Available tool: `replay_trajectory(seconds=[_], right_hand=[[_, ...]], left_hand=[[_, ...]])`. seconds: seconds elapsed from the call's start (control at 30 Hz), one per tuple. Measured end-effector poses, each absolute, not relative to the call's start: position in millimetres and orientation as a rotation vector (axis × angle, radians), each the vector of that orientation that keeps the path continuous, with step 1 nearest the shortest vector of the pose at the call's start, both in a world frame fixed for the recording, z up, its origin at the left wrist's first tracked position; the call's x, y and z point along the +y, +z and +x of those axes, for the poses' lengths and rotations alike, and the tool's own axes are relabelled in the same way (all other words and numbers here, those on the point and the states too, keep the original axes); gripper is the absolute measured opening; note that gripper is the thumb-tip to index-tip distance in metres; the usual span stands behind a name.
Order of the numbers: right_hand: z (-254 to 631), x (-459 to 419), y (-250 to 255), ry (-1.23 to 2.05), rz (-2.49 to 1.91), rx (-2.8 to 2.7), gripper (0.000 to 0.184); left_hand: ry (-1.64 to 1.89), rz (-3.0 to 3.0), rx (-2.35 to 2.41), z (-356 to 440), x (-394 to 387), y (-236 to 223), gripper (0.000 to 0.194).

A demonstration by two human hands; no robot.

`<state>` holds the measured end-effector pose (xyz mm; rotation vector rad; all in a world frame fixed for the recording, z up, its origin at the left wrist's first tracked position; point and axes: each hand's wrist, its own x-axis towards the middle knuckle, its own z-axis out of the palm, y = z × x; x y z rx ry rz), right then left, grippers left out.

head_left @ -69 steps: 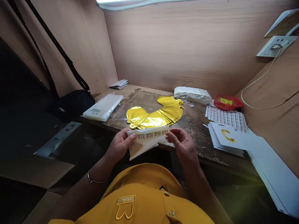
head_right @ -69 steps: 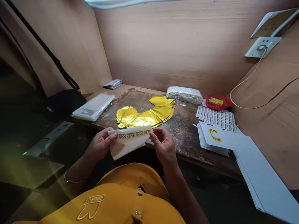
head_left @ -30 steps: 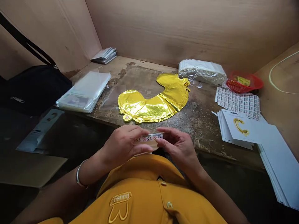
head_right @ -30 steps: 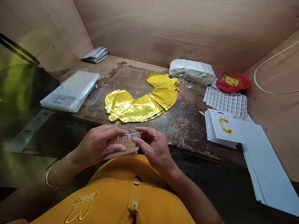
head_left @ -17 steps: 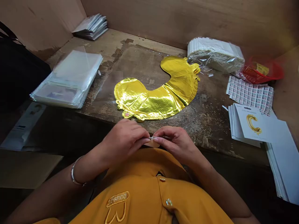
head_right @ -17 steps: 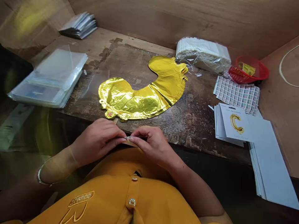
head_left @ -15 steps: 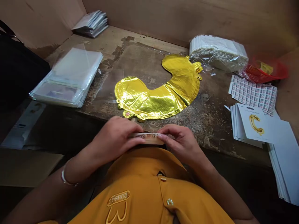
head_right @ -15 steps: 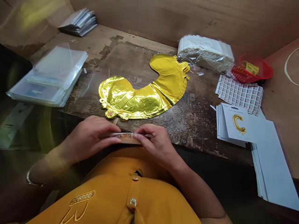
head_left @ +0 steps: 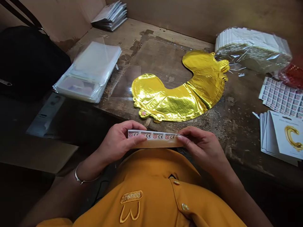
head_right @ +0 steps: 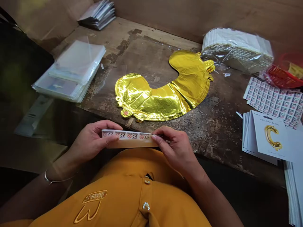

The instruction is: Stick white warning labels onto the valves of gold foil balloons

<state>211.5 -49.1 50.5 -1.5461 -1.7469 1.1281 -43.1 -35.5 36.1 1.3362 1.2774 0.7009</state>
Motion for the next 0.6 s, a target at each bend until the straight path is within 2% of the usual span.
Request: replay_trajectory(seconds=[0.27,0.43,0.6], right_hand=[[210,-46,53,1.122,-1.578,-1.774,0.016],[213,-41,51,1.198,-1.572,-1.797,0.021],[211,-38,42,1.412,-1.46,-1.643,0.025]], left_hand=[[0.718,1.448,1.321,-45,-33,36,0.031],[0.72,1.568,1.303,-50,-34,33,0.024],[0.778,1.613,1.341,-44,-40,30,0.022]])
